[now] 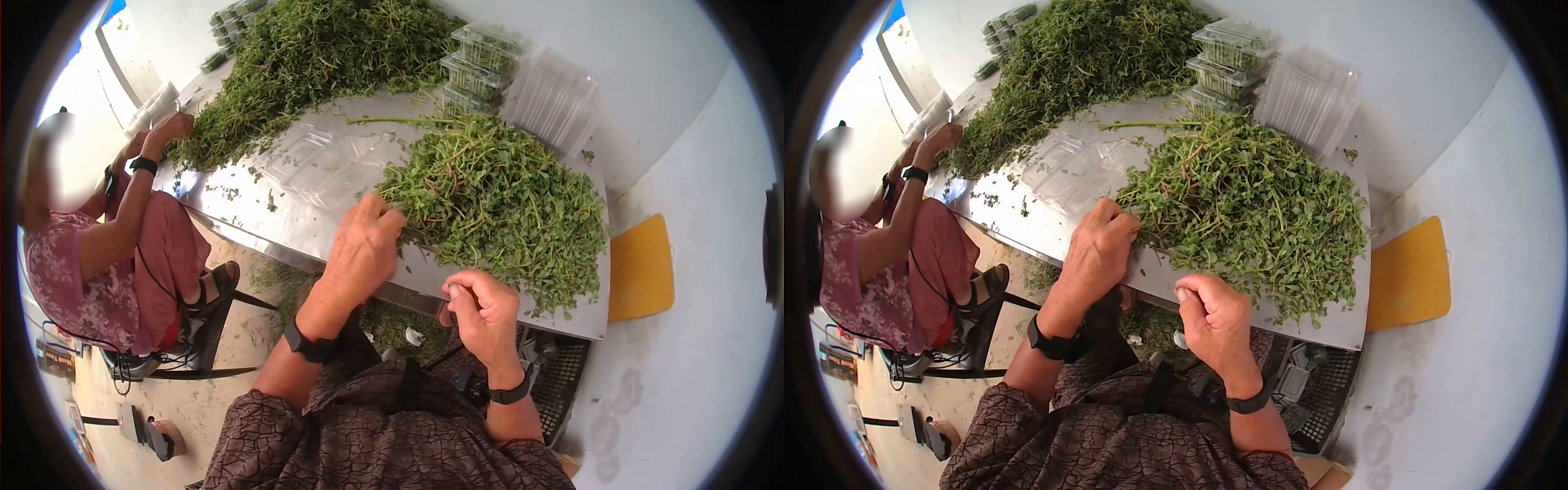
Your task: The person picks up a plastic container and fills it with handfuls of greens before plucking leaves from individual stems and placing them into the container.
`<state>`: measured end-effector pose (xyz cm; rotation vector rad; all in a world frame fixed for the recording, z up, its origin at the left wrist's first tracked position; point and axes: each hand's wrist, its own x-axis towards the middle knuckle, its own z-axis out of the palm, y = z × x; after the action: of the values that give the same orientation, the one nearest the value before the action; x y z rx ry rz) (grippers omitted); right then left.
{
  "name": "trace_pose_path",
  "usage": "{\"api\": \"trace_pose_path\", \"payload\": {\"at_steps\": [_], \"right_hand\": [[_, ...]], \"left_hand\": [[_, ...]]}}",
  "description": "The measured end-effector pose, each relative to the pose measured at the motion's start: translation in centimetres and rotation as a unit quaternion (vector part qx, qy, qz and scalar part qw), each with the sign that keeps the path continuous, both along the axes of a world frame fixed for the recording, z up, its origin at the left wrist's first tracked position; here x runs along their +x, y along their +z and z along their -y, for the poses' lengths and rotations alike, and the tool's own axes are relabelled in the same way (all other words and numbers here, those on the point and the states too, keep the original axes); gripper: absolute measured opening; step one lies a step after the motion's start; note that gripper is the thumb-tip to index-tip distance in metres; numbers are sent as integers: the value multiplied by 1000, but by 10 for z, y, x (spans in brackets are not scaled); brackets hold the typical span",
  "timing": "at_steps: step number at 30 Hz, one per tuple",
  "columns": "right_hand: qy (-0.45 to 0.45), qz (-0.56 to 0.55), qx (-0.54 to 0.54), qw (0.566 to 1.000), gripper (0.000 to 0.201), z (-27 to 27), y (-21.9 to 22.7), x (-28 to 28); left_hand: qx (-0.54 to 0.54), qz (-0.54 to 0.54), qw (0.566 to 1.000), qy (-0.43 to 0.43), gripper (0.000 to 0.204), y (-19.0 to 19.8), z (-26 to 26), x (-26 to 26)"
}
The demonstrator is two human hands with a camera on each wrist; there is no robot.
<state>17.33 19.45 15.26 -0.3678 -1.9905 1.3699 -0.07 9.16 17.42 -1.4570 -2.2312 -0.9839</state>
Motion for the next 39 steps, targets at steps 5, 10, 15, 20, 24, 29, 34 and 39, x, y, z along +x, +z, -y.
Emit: {"api": "trace_pose_path", "payload": {"at_steps": [5,10,15,20,24,29,34,39], "right_hand": [[9,6,-12,1000,7,0,-2,1],[23,2,1,1000,6,-1,-1,2],[21,-9,38,999,8,-2,4,2],[36,-4,50,998,8,-4,6,3],[40,4,54,998,8,-5,5,4],[50,-2,57,997,8,-6,8,4],[70,12,48,996,9,-8,9,5],[91,22,49,994,7,-10,7,6]], "left_hand": [[70,16,996,-47,17,3,2,1],[114,256,954,-102,9,15,10,10],[156,532,819,-150,9,30,29,13],[173,557,805,-110,18,47,58,15],[158,487,856,-74,19,66,92,12],[171,445,879,16,18,94,129,16],[150,374,913,67,18,134,148,25],[107,313,938,104,17,173,160,18]]}}
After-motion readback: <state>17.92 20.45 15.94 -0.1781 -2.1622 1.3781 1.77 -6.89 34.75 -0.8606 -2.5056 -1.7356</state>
